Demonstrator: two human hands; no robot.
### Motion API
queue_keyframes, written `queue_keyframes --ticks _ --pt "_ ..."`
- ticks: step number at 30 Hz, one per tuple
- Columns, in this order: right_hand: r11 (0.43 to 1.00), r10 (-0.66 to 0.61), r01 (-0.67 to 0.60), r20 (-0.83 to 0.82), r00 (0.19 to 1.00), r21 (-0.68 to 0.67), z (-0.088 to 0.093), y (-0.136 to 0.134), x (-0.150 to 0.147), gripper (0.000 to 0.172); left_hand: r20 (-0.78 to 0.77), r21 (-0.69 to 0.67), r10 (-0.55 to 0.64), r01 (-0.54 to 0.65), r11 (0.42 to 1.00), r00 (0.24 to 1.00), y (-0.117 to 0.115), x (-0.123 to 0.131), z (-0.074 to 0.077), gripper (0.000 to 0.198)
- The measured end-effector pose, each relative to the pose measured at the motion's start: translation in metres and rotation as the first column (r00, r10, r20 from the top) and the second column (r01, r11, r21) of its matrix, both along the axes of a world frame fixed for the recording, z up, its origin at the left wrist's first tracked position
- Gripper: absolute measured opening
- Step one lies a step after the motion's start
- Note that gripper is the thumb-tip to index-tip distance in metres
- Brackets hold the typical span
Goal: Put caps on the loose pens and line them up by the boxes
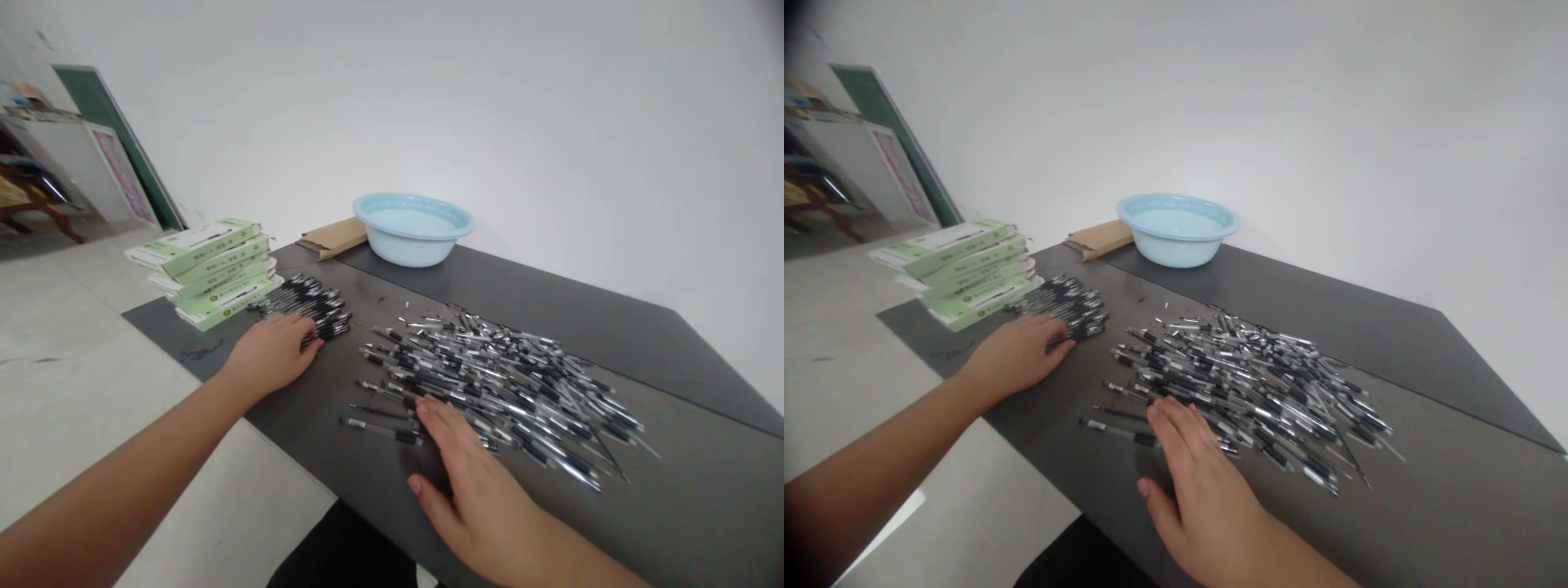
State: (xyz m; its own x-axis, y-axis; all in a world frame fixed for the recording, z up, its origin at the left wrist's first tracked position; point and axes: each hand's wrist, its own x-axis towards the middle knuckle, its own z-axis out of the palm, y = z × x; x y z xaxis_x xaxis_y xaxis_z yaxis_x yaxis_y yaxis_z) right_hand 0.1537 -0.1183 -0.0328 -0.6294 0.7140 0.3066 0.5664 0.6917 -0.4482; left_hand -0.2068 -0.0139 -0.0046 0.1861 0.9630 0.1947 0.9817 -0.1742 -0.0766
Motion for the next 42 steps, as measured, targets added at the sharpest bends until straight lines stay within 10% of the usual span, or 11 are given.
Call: queue_keyframes --ticks 29,37,42 --pt "1.0 0.02 -0.02 -0.019 1.0 -0.008 0.004 0.002 0.001 0.081 0.128 -0.179 -0.135 0.157 0.971 0.983 0.034 0.006 0.01 0.028" --pt "0.999 -0.001 0.005 -0.121 0.993 0.034 0.008 0.005 0.005 0.075 0.31 0.049 -0.133 0.124 0.991 0.941 0.023 0.091 0.043 0.036" --pt "0.956 -0.206 0.26 -0.323 0.924 0.134 0.021 0.026 0.036 0.06 0.635 0.178 -0.351 0.311 0.934 0.689 0.029 0.168 0.041 0.03"
